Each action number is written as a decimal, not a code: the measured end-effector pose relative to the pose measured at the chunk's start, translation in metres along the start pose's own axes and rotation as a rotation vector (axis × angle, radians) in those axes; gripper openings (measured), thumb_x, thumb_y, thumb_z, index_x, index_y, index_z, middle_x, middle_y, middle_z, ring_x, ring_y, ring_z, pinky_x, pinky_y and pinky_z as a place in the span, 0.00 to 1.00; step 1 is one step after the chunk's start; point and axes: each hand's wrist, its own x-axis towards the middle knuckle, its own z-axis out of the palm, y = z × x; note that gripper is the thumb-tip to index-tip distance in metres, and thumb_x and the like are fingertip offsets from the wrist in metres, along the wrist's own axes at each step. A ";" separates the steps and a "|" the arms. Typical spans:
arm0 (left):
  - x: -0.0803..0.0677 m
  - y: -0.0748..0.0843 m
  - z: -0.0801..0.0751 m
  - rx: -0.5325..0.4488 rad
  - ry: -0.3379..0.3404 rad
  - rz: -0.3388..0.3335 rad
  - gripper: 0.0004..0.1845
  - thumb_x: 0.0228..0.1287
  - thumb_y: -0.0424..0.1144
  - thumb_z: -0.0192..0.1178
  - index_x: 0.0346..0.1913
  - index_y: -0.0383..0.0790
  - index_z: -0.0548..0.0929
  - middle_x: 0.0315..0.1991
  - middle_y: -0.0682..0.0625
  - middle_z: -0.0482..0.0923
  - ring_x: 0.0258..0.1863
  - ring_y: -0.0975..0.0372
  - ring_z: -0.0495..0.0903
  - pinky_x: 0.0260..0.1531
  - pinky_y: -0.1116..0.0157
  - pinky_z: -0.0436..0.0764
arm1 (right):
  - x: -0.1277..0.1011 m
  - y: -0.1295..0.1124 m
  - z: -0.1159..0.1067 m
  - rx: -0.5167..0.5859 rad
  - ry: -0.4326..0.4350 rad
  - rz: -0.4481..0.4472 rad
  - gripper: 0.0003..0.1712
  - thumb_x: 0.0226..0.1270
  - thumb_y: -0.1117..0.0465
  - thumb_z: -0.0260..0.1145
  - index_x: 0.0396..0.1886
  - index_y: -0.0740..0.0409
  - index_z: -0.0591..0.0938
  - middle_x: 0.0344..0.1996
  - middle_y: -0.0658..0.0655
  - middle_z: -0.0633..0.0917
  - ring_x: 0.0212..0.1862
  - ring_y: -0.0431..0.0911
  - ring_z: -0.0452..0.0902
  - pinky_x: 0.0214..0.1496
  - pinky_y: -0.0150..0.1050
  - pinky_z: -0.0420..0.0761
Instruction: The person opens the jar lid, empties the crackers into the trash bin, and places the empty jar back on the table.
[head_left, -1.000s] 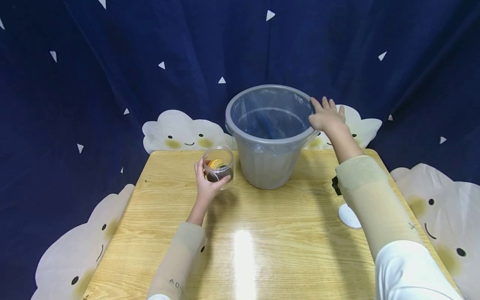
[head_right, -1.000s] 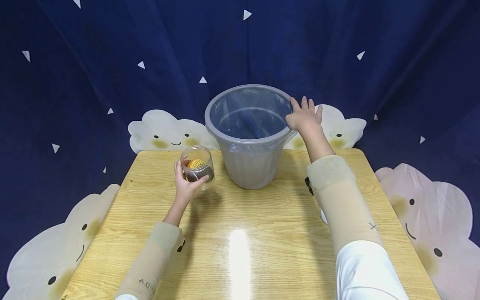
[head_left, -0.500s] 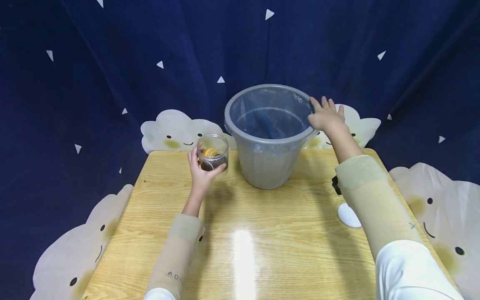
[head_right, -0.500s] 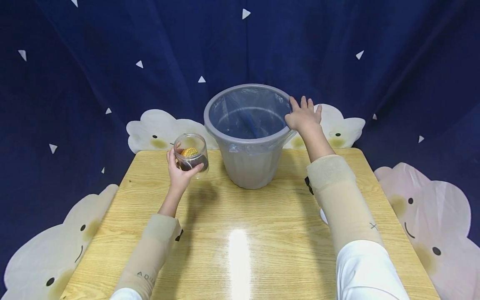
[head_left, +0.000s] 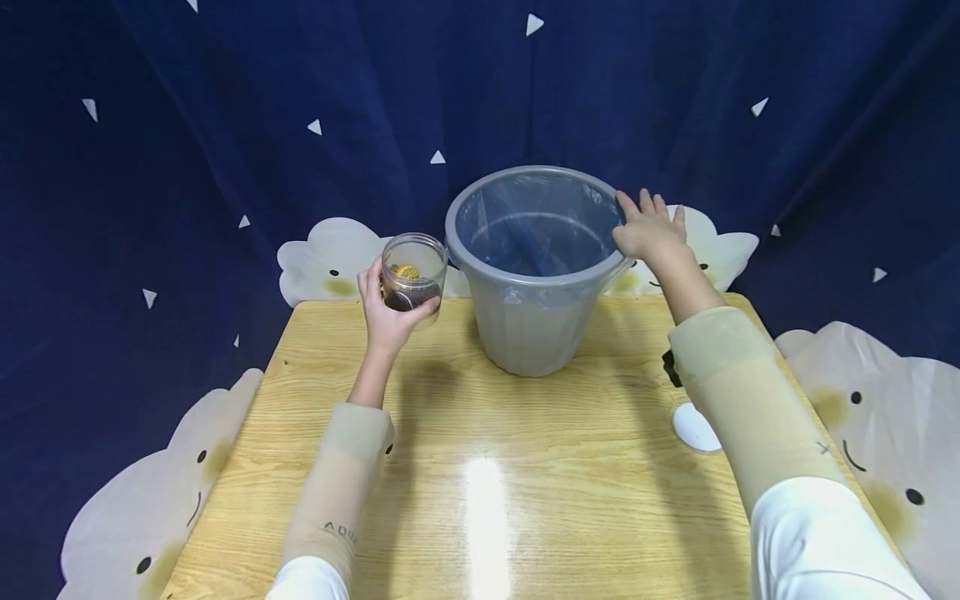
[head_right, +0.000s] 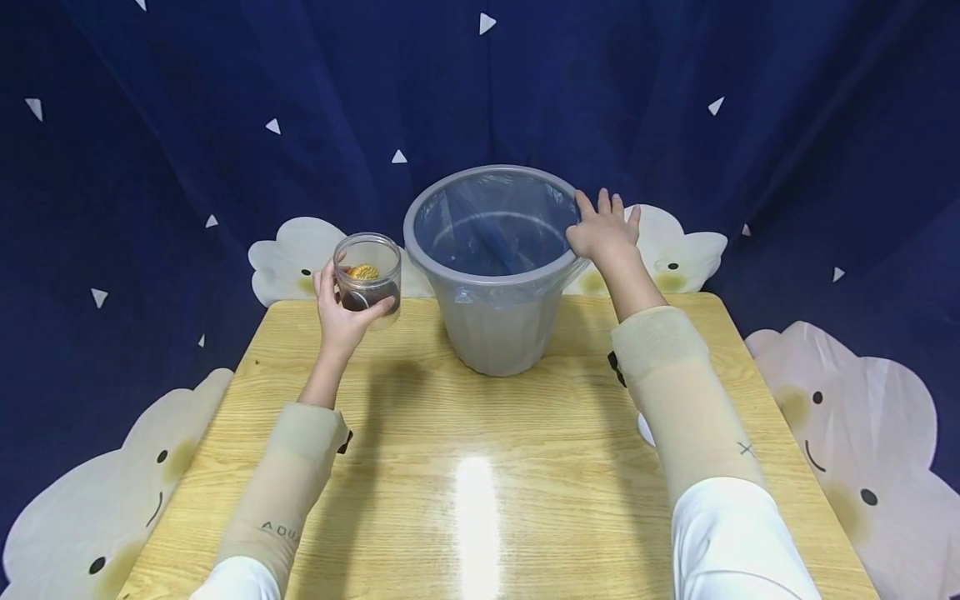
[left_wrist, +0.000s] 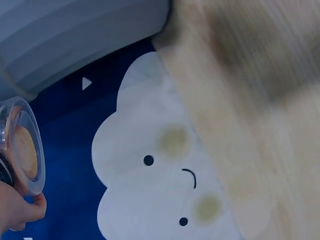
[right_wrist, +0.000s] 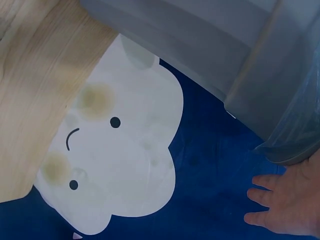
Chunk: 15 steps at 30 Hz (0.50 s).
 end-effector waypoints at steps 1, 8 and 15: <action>0.002 0.001 0.000 0.003 -0.003 0.007 0.48 0.28 0.29 0.76 0.61 0.38 0.66 0.49 0.44 0.61 0.51 0.60 0.61 0.56 0.63 0.69 | 0.000 0.000 0.000 0.000 0.001 0.000 0.37 0.65 0.58 0.36 0.72 0.54 0.37 0.69 0.68 0.33 0.69 0.61 0.23 0.65 0.63 0.25; 0.015 0.008 0.000 0.017 0.000 0.033 0.48 0.28 0.31 0.76 0.62 0.39 0.67 0.47 0.47 0.60 0.49 0.58 0.65 0.54 0.67 0.70 | 0.000 0.000 0.000 -0.004 0.001 -0.003 0.37 0.65 0.57 0.35 0.72 0.54 0.37 0.69 0.68 0.32 0.69 0.62 0.23 0.65 0.63 0.25; 0.025 0.031 0.001 0.087 0.021 0.007 0.47 0.28 0.27 0.75 0.61 0.33 0.68 0.46 0.40 0.60 0.50 0.51 0.63 0.53 0.60 0.70 | 0.000 0.001 0.000 -0.003 -0.002 -0.003 0.37 0.65 0.57 0.35 0.72 0.54 0.37 0.69 0.68 0.32 0.69 0.61 0.22 0.65 0.63 0.25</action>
